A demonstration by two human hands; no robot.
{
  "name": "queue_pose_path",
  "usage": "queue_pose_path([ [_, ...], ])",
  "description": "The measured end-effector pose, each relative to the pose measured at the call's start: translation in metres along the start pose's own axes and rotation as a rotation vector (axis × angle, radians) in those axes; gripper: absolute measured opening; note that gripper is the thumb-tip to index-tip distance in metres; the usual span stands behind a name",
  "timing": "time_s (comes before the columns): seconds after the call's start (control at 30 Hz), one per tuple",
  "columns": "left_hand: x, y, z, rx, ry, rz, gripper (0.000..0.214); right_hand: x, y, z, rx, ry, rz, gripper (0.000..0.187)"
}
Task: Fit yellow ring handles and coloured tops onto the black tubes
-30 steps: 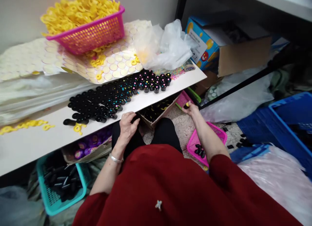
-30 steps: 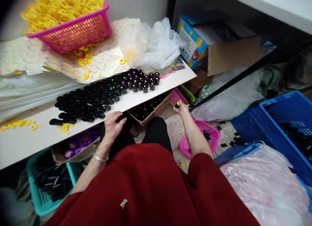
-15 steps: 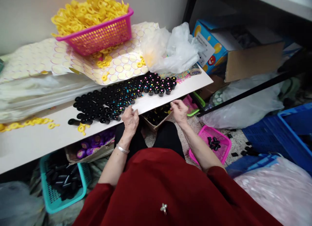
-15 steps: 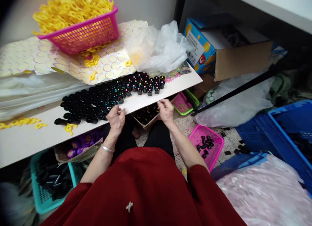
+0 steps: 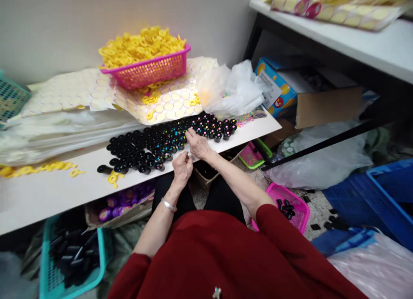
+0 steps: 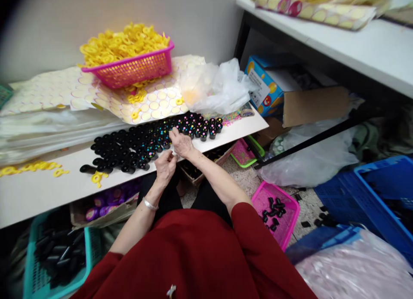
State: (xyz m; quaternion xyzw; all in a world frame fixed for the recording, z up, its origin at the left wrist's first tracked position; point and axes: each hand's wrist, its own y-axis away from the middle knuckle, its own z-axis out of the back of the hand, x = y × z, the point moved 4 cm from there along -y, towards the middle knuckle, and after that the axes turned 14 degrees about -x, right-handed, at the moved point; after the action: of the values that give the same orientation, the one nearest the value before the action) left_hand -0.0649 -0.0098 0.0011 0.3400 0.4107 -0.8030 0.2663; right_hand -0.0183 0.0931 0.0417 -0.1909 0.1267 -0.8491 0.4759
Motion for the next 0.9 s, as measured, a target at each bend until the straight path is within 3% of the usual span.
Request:
queue_pose_path([
  [0.13,0.006,-0.004,-0.002,-0.036,0.042,0.013,0.014,0.003,-0.003,-0.002,0.038,0.072,0.029,0.035],
  [0.27,0.007,-0.009,-0.01,-0.058,0.002,-0.008,0.015,-0.003,-0.012,0.01,-0.05,0.091,0.005,0.03],
  [0.4,0.003,-0.014,-0.022,-0.053,-0.057,-0.014,0.022,-0.023,-0.049,0.034,-0.137,0.145,-0.074,0.031],
  [0.5,-0.001,-0.019,-0.031,-0.065,-0.105,0.019,0.037,-0.041,-0.09,0.041,-0.07,0.183,-0.099,0.036],
  [0.67,-0.006,-0.029,-0.045,-0.006,-0.25,0.058,0.049,-0.059,-0.134,0.021,0.094,0.216,-0.051,0.042],
  [0.9,-0.012,-0.045,-0.053,0.126,-0.438,0.08,0.047,-0.07,-0.145,-0.001,0.123,0.242,-0.042,0.041],
])
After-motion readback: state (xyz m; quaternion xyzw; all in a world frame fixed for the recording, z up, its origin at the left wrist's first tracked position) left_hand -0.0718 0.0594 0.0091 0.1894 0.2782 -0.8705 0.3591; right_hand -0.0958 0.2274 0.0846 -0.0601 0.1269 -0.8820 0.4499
